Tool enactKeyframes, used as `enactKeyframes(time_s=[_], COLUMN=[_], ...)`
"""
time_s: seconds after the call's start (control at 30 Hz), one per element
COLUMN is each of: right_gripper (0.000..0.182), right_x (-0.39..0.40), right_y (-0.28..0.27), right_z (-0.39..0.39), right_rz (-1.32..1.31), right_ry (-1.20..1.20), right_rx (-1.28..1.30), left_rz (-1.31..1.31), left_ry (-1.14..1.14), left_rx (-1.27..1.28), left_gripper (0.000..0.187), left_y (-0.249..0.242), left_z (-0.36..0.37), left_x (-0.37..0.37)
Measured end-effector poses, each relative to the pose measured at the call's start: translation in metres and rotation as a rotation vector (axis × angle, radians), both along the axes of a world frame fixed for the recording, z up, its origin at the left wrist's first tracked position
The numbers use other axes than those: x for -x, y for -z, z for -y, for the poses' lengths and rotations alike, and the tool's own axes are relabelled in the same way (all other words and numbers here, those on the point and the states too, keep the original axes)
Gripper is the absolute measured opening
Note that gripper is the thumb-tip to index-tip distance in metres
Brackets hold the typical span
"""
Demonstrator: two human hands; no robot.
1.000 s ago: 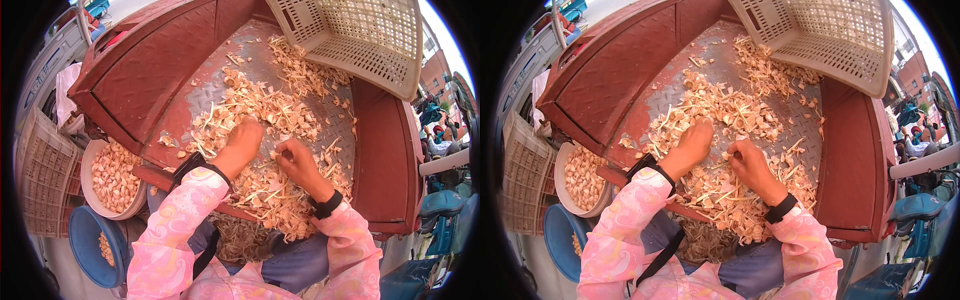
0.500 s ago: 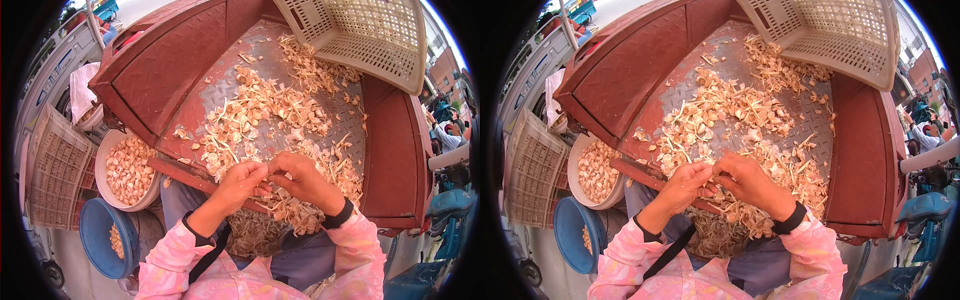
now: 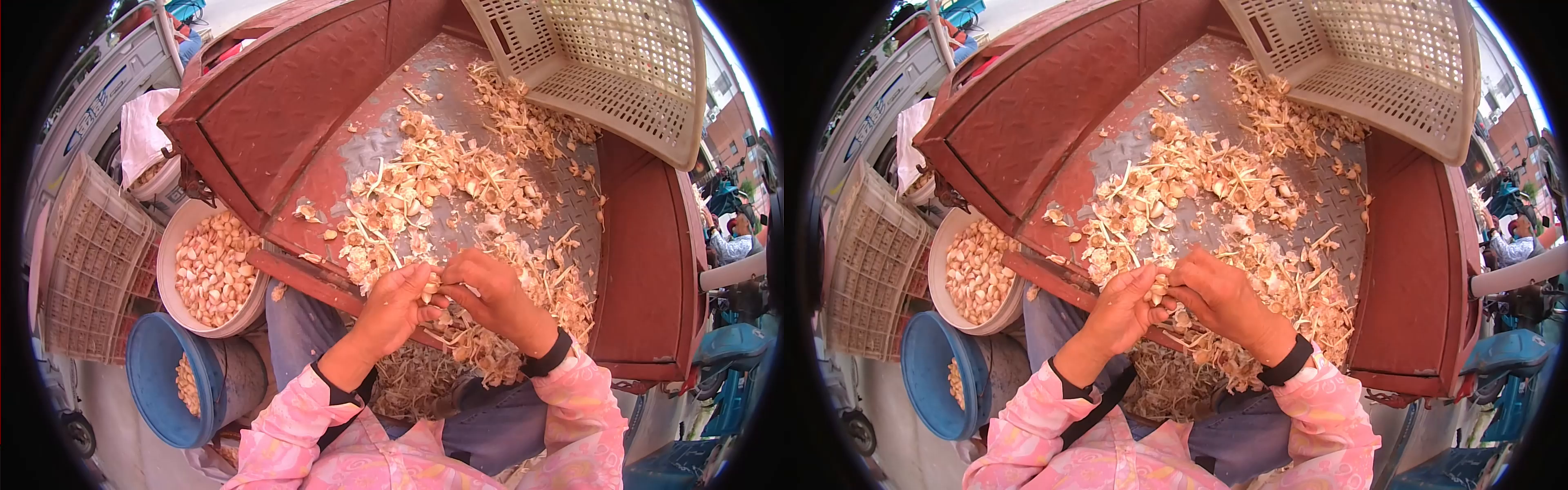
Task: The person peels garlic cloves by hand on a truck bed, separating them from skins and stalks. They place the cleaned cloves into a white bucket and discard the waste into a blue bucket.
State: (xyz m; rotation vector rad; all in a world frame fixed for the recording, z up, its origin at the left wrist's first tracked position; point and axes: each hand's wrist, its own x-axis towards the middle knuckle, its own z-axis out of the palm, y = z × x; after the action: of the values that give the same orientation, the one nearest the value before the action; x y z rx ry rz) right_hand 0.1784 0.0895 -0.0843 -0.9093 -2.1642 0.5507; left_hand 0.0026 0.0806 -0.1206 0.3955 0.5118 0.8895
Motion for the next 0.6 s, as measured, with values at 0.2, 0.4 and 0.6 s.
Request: enactKeyframes(time_s=[0.2, 0.4, 0.6], right_gripper=[0.012, 0.009, 0.017], right_x=[-0.005, -0.016, 0.024], right_y=[0.005, 0.013, 0.029], right_z=[0.001, -0.018, -0.091], right_rz=[-0.163, 0.272, 0.284], right_ry=[0.08, 0.302, 0.251], right_rx=[0.253, 0.098, 0.055], left_rz=[0.05, -0.066, -1.572], left_ry=[-0.028, -0.435, -0.619], left_rx=[0.024, -0.097, 0.121], left_gripper=[0.017, 0.023, 0.022], left_y=[0.017, -0.022, 0.029], left_z=[-0.001, 0.034, 0.127], left_x=[0.011, 0.157, 0.353])
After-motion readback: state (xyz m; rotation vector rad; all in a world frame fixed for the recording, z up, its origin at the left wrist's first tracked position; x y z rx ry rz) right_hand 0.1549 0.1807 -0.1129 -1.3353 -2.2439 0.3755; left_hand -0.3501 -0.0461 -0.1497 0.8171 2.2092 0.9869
